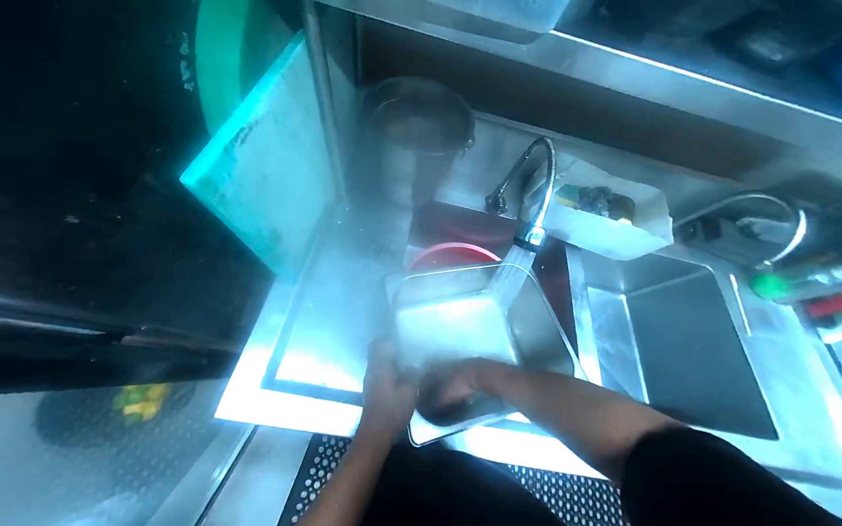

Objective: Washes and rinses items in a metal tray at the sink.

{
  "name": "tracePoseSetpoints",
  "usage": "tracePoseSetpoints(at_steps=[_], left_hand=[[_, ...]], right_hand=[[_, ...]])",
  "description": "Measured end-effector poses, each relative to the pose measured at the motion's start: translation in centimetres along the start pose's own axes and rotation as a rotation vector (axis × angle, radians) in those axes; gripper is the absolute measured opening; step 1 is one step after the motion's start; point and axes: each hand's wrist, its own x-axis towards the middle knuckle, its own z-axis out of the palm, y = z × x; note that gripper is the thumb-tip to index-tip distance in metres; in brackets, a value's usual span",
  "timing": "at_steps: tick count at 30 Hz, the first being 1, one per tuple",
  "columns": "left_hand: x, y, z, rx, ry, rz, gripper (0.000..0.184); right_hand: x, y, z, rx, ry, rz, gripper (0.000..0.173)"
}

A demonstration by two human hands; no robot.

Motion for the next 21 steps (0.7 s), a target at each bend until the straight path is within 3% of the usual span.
tracePoseSetpoints(at_steps=[4, 6, 8, 10, 13, 16, 19, 21], left_hand=[[0.0, -0.1, -0.1, -0.011, -0.012, -0.029, 0.047], [-0.1, 0.1, -0.1, 0.015, -0.009, -0.036, 0.047], [-0.2, 0.2, -0.1, 0.034, -0.005, -0.013, 0.047], [-0.3, 0.0, 0.1, 0.036, 0.003, 0.013, 0.048], [-0.5, -0.4, 0.0, 0.016, -0.009, 0.027, 0.048], [0.0, -0.3, 0.0, -0.008, 0.002, 0.024, 0.047], [-0.3, -0.3, -0.2, 0.007, -0.013, 0.011, 0.044], [-0.3, -0.1, -0.2, 0.012, -0.019, 0.001, 0.046]], right_hand=[[-3.1, 4.7, 0.0, -0.292, 0.029, 0.264, 0.046], [-3.1, 7.7, -0.4, -0.32, 0.177, 0.385, 0.042], [-2.0, 8.4, -2.0, -0.159, 0.418, 0.504, 0.042], [0.3, 7.8, -2.2, -0.116, 0.655, 0.418, 0.049], [2.9, 6.9, -2.2, -0.366, 0.762, 0.001, 0.044], [6.1, 7.7, -2.7, -0.344, 0.927, 0.048, 0.049], [6.4, 5.8, -2.4, -0.461, 0.82, -0.139, 0.048], [6.6, 5.1, -3.2, -0.414, 0.858, -0.098, 0.047]])
